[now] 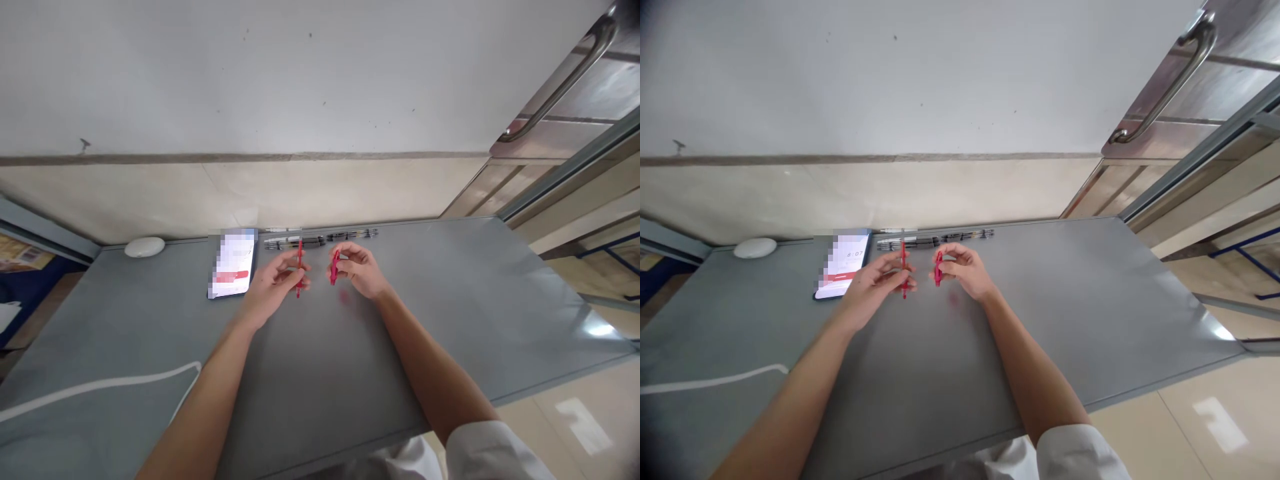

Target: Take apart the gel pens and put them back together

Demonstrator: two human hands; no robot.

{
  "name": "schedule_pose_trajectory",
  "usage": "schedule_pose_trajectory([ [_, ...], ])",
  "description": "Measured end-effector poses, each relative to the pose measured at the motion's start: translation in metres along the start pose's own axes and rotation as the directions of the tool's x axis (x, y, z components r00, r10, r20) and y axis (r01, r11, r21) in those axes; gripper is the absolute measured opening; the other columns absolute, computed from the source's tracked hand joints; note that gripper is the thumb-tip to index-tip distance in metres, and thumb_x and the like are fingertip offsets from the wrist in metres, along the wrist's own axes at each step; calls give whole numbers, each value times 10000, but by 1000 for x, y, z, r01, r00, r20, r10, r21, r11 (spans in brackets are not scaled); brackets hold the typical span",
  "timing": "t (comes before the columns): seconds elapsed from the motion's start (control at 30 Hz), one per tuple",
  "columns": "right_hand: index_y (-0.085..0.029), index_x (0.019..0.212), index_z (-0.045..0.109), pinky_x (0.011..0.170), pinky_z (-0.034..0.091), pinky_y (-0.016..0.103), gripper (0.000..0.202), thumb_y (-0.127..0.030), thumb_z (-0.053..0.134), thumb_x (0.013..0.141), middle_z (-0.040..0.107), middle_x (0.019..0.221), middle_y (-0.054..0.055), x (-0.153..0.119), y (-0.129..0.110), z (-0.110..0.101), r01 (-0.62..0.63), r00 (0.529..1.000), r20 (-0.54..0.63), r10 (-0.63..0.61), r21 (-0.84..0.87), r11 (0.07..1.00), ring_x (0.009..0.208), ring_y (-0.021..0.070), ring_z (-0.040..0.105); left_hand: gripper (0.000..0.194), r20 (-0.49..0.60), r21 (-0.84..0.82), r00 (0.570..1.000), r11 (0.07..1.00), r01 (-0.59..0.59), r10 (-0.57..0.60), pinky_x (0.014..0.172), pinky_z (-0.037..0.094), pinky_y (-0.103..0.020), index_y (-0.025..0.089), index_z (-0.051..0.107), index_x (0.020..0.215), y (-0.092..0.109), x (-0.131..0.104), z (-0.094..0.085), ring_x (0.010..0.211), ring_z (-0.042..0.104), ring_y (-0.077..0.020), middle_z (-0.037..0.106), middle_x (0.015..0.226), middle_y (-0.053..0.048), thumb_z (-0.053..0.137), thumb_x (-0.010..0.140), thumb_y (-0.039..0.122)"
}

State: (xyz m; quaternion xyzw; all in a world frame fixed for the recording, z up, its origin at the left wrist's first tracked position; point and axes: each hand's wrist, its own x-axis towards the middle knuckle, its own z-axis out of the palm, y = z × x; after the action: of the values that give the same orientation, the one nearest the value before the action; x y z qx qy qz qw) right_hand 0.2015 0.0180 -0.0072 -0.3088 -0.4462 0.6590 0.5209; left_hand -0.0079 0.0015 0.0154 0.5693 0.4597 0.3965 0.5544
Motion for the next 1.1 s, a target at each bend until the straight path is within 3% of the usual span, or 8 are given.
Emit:
schedule_pose_trajectory([
  [0.13,-229,845,617,593,564,305,275,-346,770,649,614,920,-12,2,-4,8,67,983,-168,-69,-18,998,663,135,663,401,134,231,991,973,-16,-16,799,534,-378,254,593,1212,12,2,-7,787,665,-196,681,996,-64,587,845,415],
  [0.23,-240,822,590,660,583,329,259,-325,760,646,602,933,-16,3,-7,14,128,948,-293,-124,-3,992,716,141,664,383,231,272,973,961,-42,-22,728,528,-335,260,612,1207,18,3,-10,736,649,-184,685,890,-48,572,852,396],
  [0.4,-249,828,549,686,589,343,246,-297,731,669,573,899,-17,3,-14,20,230,899,-394,-193,48,972,751,149,651,326,276,349,961,934,-69,-33,666,512,-306,278,662,1141,20,5,-11,700,614,-179,656,802,-34,539,862,393],
  [0.57,-263,838,545,731,583,330,223,-277,716,695,549,897,-29,2,-17,21,291,861,-452,-235,57,955,786,134,652,348,283,409,957,911,-54,-70,692,501,-300,324,656,1182,23,4,-13,719,612,-180,682,871,-33,533,860,373],
  [0.77,-260,839,546,712,577,297,222,-280,716,699,560,867,-24,2,-17,19,310,828,-509,-234,68,948,789,134,657,363,293,446,954,892,-74,-67,653,482,-280,329,668,1174,23,4,-15,695,614,-191,679,803,-23,527,841,352],
  [1.1,-247,804,607,673,575,275,181,-236,739,682,572,829,-42,2,-15,20,336,838,-493,-235,126,934,749,116,657,435,302,526,936,850,-7,-179,739,479,-299,293,594,1274,24,6,-14,778,609,-181,676,871,-20,484,876,429],
])
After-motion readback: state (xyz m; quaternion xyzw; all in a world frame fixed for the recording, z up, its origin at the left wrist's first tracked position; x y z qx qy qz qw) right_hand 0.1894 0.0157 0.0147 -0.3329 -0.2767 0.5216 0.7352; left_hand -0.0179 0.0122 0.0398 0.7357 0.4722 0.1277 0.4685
